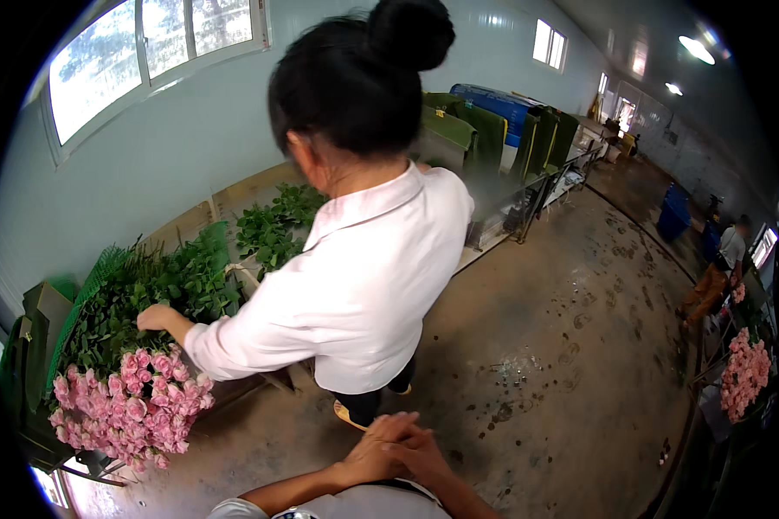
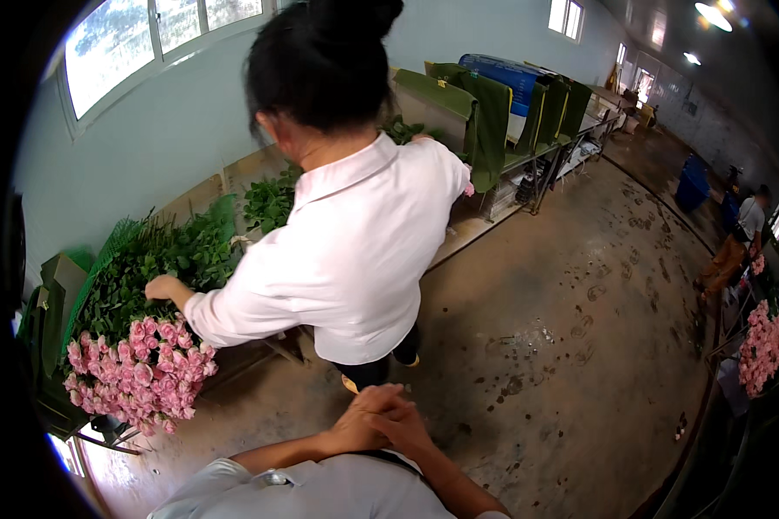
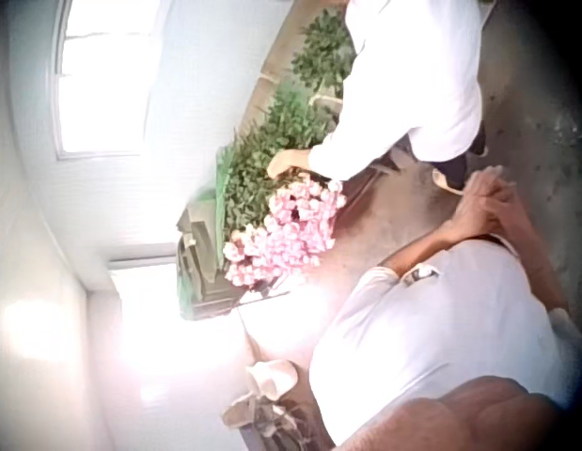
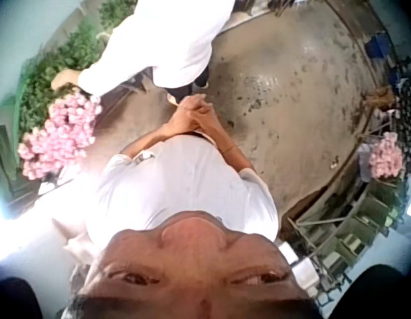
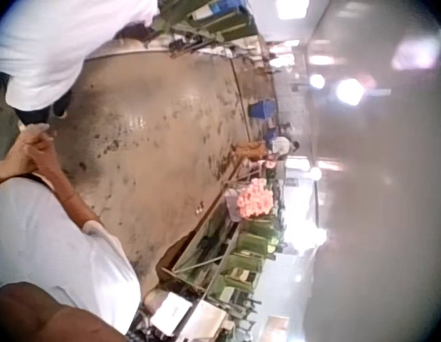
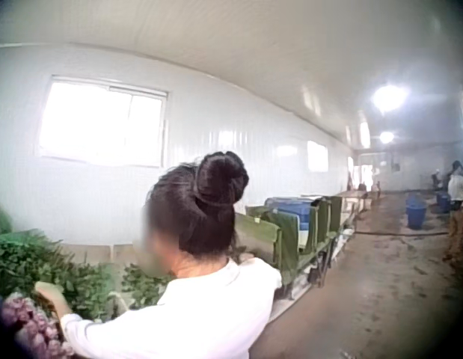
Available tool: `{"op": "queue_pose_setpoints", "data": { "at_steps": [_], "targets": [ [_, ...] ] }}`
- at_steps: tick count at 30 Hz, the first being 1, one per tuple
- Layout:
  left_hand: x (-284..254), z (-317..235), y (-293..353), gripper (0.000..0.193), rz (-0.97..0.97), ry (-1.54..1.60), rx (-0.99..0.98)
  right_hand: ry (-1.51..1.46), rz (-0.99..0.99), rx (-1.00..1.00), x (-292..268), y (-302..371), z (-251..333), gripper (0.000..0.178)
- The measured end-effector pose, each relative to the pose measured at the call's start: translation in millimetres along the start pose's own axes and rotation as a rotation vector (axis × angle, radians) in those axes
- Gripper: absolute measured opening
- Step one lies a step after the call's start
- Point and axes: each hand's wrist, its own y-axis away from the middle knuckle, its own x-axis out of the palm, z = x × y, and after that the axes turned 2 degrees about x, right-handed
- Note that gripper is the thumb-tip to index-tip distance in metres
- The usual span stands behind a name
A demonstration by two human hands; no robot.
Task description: The person picks up bunches of pink roses from a table, removes leaves from the stems, and places the prepared roses into green fabric sleeves. The person repeats this process for multiple bunches.
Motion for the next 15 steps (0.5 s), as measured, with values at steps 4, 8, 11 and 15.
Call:
{"op": "queue_pose_setpoints", "data": {
  "at_steps": [4, 8, 11, 15],
  "targets": [
    [-7, -1, -7, 0.071, -0.057, -0.343, -0.099, -0.038, 0.306, 0.009, -8, -31, 19, 0.034],
    [-15, 10, -12, 0.069, -0.149, -0.4, -0.106, -0.021, 0.399, -0.008, -2, -54, 30, 0.037],
    [-27, 25, -13, 0.067, -0.203, -0.26, -0.072, 0.228, 0.256, -0.076, 10, -63, 32, 0.032],
    [-35, 50, -5, 0.049, -0.353, -0.034, 0.026, 0.19, 0.152, -0.065, 33, -71, 31, 0.025]
  ]
}}
